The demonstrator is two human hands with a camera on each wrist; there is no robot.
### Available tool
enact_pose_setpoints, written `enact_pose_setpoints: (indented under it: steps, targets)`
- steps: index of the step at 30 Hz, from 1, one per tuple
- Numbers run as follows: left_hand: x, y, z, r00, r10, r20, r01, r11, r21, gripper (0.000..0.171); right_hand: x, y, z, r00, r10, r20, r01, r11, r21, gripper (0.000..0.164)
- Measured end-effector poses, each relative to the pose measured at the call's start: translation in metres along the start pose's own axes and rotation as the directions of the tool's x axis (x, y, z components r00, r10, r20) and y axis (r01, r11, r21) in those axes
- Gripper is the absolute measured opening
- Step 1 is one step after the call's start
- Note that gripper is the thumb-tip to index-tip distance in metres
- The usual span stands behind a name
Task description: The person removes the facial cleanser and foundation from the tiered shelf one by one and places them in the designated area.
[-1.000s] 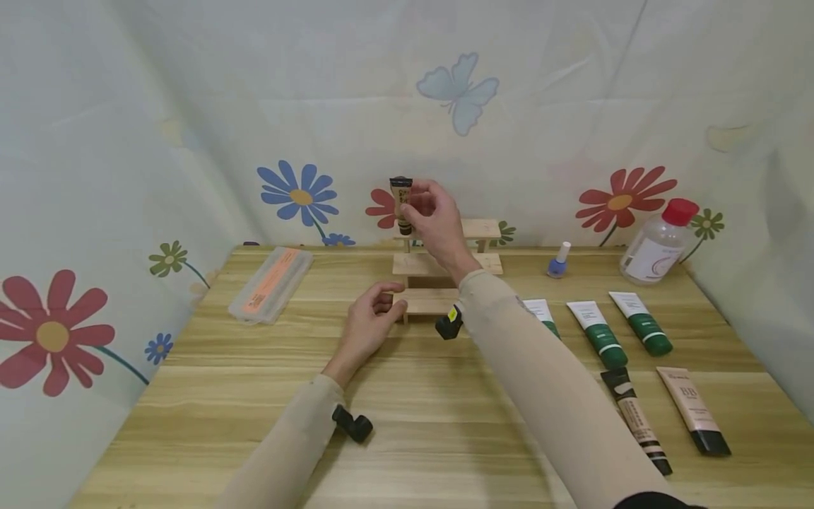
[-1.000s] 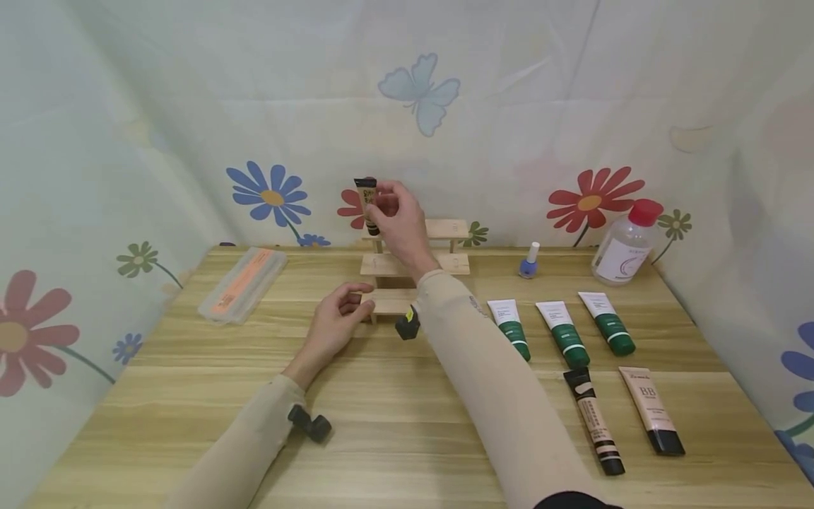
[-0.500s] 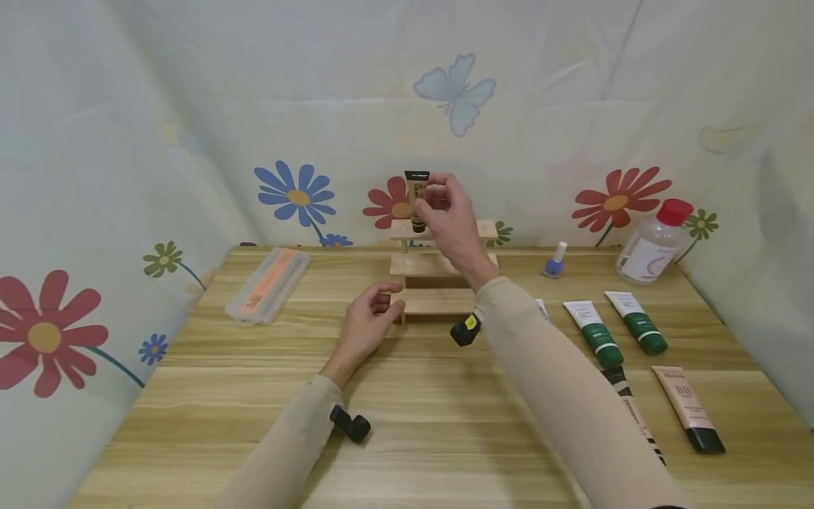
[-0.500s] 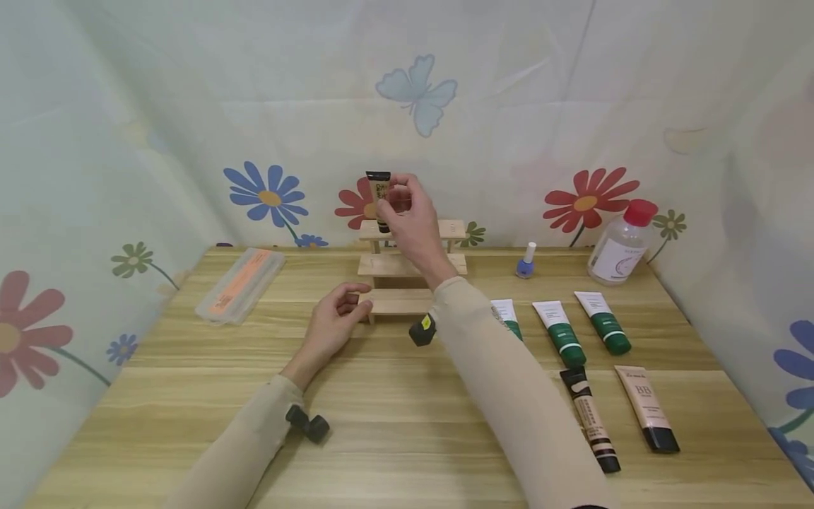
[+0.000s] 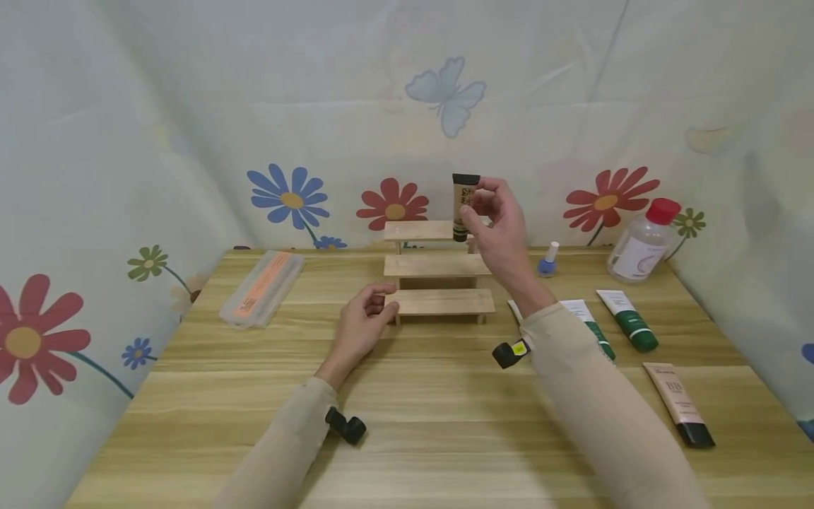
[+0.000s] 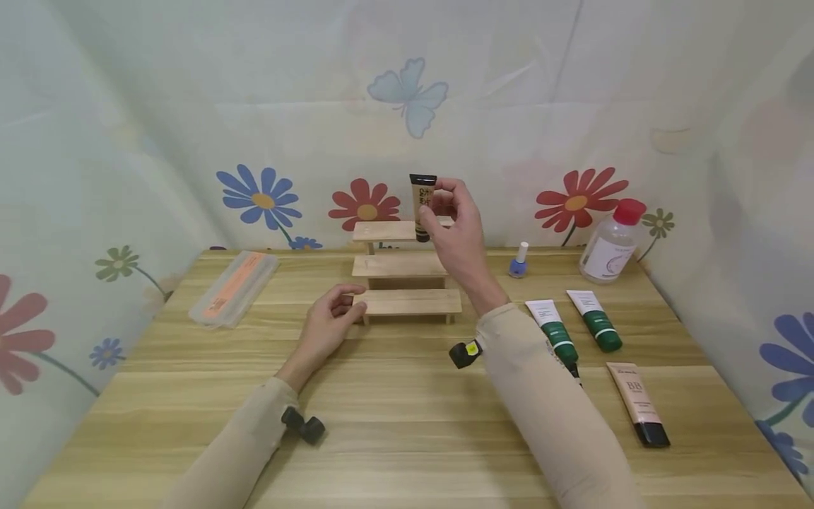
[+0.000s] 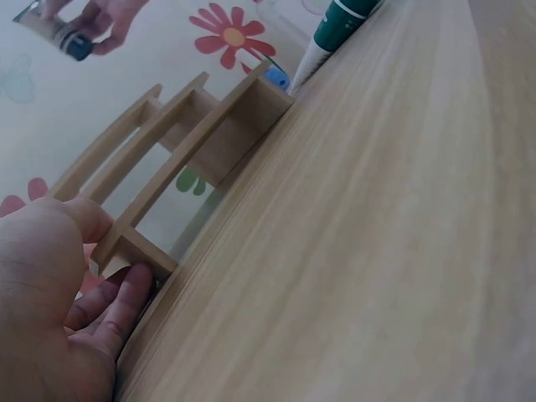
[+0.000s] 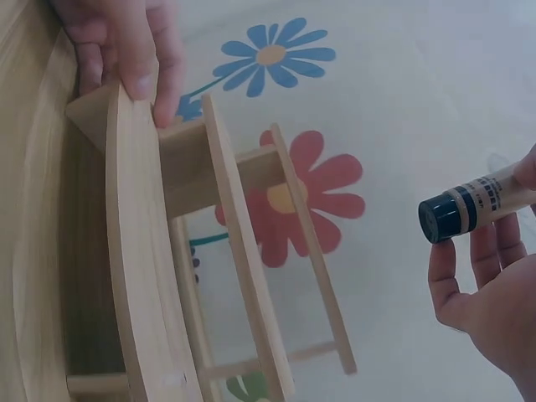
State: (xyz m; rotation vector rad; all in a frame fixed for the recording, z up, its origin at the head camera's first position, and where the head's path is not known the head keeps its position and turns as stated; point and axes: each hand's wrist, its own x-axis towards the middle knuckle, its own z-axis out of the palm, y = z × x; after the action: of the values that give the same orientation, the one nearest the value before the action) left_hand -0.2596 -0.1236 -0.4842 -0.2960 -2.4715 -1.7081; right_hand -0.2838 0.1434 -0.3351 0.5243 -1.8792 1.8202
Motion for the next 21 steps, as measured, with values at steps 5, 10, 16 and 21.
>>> enact_pose_setpoints:
  steps: [5, 10, 16, 21]
  targets:
    - [0.001, -0.001, 0.0, 1.0, 0.0, -0.003, 0.0, 1.0, 0.002, 0.028, -0.011, -0.012, -0.024, 1.0, 0.014, -0.014, -0.014, 0.999, -0.038, 0.03]
    - [0.001, -0.001, -0.001, 1.0, 0.001, -0.006, -0.001, 1.0, 0.006, 0.03, -0.021, -0.019, -0.045, 0.998, 0.027, -0.06, -0.032, 0.997, -0.077, 0.033]
    - [0.0, 0.003, -0.001, 1.0, -0.002, -0.003, 0.002, 1.0, 0.007, 0.029, -0.035, -0.027, -0.069, 0.993, 0.05, -0.102, -0.062, 0.991, -0.122, 0.032]
    - [0.0, 0.003, 0.0, 1.0, -0.005, 0.004, 0.005, 1.0, 0.008, 0.029, -0.048, -0.033, -0.087, 0.99, 0.088, -0.113, -0.103, 0.986, -0.129, 0.032]
